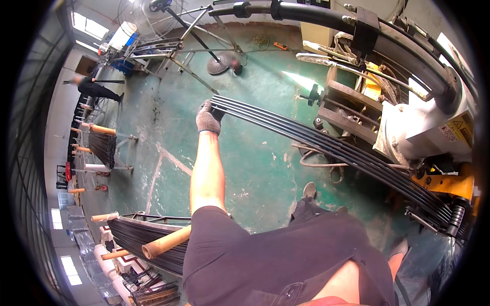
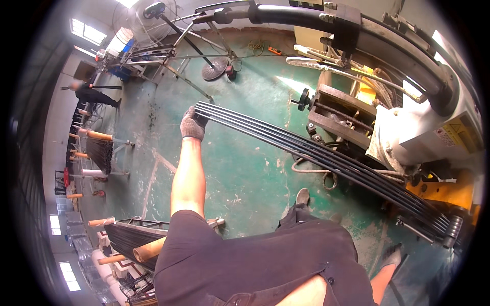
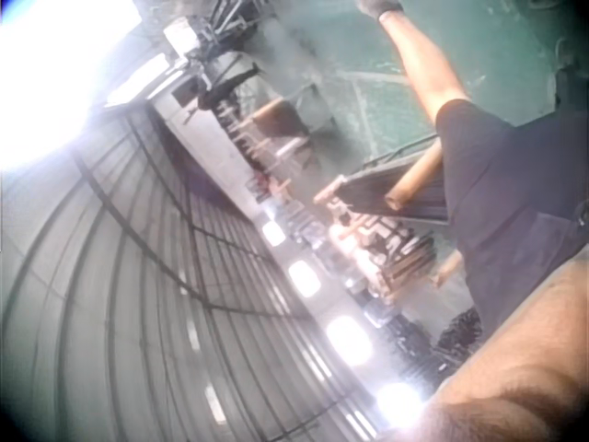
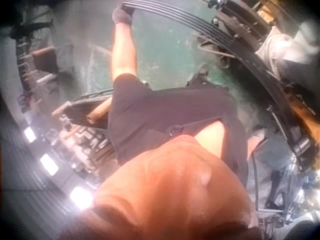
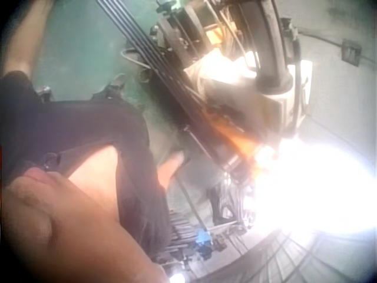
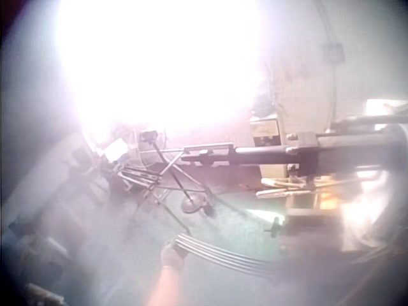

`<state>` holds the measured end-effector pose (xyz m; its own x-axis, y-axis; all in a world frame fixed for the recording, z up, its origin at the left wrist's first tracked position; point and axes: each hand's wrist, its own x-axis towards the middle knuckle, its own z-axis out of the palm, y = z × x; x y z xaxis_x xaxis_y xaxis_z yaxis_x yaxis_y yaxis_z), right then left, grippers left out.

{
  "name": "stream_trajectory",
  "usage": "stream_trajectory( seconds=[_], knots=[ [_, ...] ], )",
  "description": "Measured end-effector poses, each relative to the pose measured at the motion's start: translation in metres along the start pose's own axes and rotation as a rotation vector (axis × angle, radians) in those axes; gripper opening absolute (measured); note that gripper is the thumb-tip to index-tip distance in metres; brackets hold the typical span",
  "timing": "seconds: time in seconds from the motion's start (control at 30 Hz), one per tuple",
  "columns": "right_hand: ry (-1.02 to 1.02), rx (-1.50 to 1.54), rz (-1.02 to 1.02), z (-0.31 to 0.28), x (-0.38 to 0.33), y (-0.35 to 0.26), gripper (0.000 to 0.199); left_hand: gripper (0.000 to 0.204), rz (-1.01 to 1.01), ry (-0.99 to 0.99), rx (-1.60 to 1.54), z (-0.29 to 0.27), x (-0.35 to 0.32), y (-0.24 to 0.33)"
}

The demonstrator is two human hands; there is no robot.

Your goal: The person repeatedly picks up bundles of straight metal rods from the floor and feeds them into a bending machine. After the machine bends the rods, the person removes the finished U-shaped pieces and stacks them on the floor.

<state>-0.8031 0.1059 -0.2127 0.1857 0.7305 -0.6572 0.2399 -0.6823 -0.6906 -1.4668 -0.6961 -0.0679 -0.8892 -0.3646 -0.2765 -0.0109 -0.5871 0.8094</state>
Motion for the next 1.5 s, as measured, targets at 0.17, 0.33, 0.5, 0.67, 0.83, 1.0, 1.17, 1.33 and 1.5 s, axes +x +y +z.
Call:
stream_trajectory(
  seconds=[0.17, 0.33, 0.5, 0.67, 0.83, 1.0, 1.17, 1.33, 1.5],
  knots=[
    [-0.096, -0.018, 0.025, 0.014, -0.003, 0.008, 0.032, 0.031, -0.113, -0.172, 0.129, 0.019, 0.004, -0.006],
    [-0.267, -0.057, 0.049, -0.033, 0.019, 0.004, 0.029, 0.046, -0.17, -0.198, 0.452, -0.017, 0.005, 0.01],
    [-0.037, -0.305, 0.024, -0.01, -0.063, -0.012, 0.04, 0.054, -0.305, -0.315, 0.464, -0.008, 0.01, 0.025],
    [-0.102, -0.35, 0.074, -0.024, -0.057, -0.026, 0.04, 0.061, -0.157, -0.111, 0.171, 0.011, -0.021, -0.007],
    [-0.102, -0.309, 0.117, -0.056, 0.019, -0.041, 0.036, 0.06, -0.28, 0.104, -0.009, 0.011, -0.102, -0.123],
    [-0.116, -0.433, 0.176, -0.097, 0.188, -0.062, 0.038, 0.045, -0.567, 0.122, 0.106, 0.085, -0.269, -0.326],
    [-0.299, -1.067, -0.038, -0.065, 0.291, -0.131, 0.045, 0.043, -0.671, -0.077, 0.181, 0.156, -0.444, -0.468],
    [-0.438, -0.955, -0.716, -0.072, 0.307, -0.166, 0.041, 0.042, -0.71, -0.25, 0.344, 0.218, -0.572, -0.513],
    [-0.405, -0.785, -0.109, -0.121, 0.296, -0.193, 0.035, 0.04, -0.503, -0.576, 0.551, 0.262, -0.59, -0.523]
  ],
)
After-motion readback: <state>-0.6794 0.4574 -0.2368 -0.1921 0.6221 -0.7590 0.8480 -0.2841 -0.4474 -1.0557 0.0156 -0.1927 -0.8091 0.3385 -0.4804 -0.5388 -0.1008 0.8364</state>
